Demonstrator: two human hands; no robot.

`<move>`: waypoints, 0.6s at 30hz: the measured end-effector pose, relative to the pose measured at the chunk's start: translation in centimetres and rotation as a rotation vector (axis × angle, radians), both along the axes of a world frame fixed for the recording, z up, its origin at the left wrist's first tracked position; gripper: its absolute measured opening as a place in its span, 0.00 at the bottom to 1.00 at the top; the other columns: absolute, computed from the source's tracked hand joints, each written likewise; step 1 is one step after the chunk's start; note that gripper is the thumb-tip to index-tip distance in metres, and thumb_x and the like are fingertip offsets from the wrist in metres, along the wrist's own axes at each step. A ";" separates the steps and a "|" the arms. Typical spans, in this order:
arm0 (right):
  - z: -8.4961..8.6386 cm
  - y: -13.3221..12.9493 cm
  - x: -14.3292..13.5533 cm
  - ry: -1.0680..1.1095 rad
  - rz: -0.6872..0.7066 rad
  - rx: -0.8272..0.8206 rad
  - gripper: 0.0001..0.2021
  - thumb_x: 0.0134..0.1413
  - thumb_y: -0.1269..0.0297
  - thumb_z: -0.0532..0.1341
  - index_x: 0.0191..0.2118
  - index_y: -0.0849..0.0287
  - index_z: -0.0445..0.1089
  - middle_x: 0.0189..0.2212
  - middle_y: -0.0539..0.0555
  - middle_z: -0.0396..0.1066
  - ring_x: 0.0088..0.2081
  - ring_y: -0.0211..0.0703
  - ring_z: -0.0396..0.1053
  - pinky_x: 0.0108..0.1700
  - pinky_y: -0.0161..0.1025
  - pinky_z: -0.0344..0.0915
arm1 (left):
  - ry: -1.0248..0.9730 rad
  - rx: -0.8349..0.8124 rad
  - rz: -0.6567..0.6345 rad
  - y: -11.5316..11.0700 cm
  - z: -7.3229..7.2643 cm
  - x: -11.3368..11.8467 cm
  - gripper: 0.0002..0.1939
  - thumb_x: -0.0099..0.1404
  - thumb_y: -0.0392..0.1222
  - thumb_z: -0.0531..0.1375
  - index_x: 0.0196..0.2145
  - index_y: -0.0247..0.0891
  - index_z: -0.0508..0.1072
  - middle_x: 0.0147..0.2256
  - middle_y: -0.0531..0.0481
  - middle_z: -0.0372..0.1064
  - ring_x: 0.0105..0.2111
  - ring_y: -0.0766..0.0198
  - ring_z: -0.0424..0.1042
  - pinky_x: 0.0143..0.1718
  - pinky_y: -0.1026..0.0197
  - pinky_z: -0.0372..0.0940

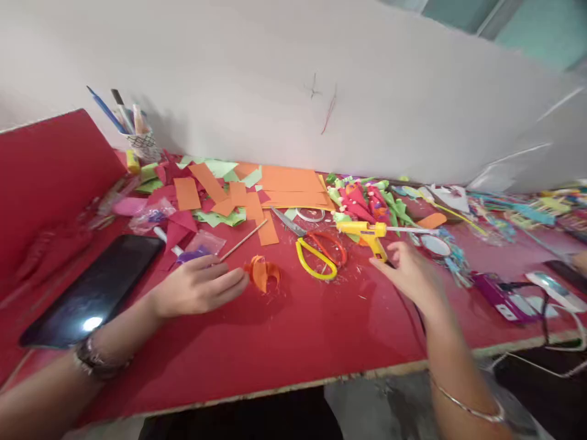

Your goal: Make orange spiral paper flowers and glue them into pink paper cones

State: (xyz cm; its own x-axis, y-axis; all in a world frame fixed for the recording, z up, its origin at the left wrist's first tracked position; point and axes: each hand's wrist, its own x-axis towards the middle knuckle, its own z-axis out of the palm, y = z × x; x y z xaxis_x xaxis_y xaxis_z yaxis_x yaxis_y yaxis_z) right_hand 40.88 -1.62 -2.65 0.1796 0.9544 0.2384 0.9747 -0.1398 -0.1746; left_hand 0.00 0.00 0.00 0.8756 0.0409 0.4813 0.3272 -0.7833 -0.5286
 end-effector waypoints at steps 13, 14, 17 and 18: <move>0.5 2.8 -2.6 0.270 0.041 0.185 0.16 0.54 0.60 0.47 0.47 0.60 0.57 0.37 0.63 0.68 0.35 0.53 0.68 0.31 0.44 0.62 | -0.136 -0.040 0.101 0.3 1.0 -1.3 0.06 0.62 0.31 0.51 0.33 0.37 0.67 0.27 0.54 0.70 0.23 0.68 0.67 0.25 0.63 0.60; 1.4 2.3 -3.4 0.286 0.054 0.215 0.16 0.53 0.57 0.49 0.45 0.59 0.58 0.34 0.61 0.68 0.32 0.51 0.68 0.30 0.43 0.62 | -0.129 -0.046 0.094 0.3 0.9 -1.4 0.07 0.62 0.31 0.51 0.34 0.37 0.67 0.28 0.53 0.70 0.23 0.68 0.67 0.26 0.63 0.60; 3.9 0.7 -6.4 0.233 0.090 0.236 0.23 0.40 0.48 0.61 0.40 0.59 0.61 0.24 0.55 0.66 0.23 0.46 0.64 0.24 0.41 0.60 | -0.099 -0.048 0.080 0.3 0.8 -1.4 0.07 0.62 0.30 0.51 0.34 0.36 0.67 0.28 0.53 0.70 0.24 0.67 0.68 0.27 0.63 0.62; 4.6 0.1 -7.5 0.219 0.115 0.242 0.25 0.37 0.47 0.62 0.38 0.59 0.62 0.22 0.54 0.65 0.22 0.45 0.63 0.22 0.40 0.60 | -0.089 -0.046 0.081 0.2 0.8 -1.3 0.07 0.62 0.30 0.51 0.34 0.36 0.67 0.27 0.54 0.70 0.23 0.68 0.68 0.27 0.63 0.62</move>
